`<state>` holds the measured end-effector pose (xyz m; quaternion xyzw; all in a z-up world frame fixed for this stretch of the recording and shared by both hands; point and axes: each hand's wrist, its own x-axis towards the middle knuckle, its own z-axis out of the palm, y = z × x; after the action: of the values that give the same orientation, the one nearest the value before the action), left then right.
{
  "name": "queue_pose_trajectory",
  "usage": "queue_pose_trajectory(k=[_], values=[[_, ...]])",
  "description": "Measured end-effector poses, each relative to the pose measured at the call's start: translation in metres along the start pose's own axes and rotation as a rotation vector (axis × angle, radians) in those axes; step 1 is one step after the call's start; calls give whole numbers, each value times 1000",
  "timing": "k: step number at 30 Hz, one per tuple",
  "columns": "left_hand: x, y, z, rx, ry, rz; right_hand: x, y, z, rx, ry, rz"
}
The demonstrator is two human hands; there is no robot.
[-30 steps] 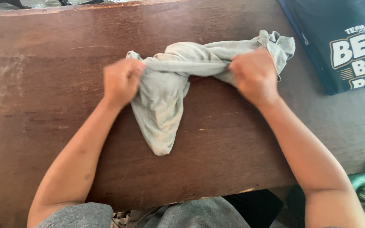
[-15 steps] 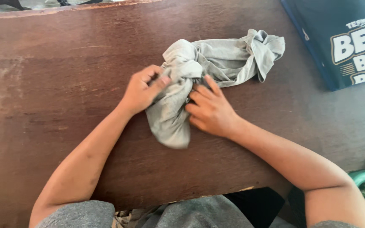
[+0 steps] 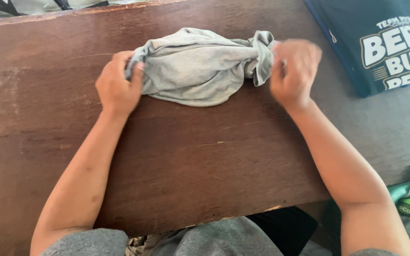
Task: The person folds a black graphic t-shirt on a wooden table, smoothing the fabric and aligning the edges before stacking it. They then pick up a grey t-shirt from a basket, lay it flat on the table, and begin folding it using a similar method.
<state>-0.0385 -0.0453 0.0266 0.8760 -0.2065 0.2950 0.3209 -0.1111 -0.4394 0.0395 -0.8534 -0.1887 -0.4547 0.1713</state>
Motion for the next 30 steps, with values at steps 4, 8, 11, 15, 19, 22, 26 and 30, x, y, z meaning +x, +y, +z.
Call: queue_pose_trajectory(k=[4, 8, 11, 15, 19, 22, 26, 30], values=[[6, 32, -14, 280, 184, 452, 5, -43, 8, 232, -521, -213], [-11, 39, -1, 93, -274, 316, 5, -79, 15, 202, -355, -301], [-10, 38, 5, -15, -385, 274, -2, -66, 22, 188, -295, -209], [-3, 39, -1, -32, -245, 432, -28, -41, 31, 535, -285, 594], [-5, 34, 3, -67, -189, 424, -27, -26, 25, 815, -144, 545], [-12, 24, 8, -218, -76, 333, -11, -24, 10, 325, -316, 99], [-21, 10, 16, -429, -53, 2, 0, -18, 8, -69, -260, -7], [-20, -12, 17, -443, -13, -40, -8, 4, 6, 81, -73, 235]])
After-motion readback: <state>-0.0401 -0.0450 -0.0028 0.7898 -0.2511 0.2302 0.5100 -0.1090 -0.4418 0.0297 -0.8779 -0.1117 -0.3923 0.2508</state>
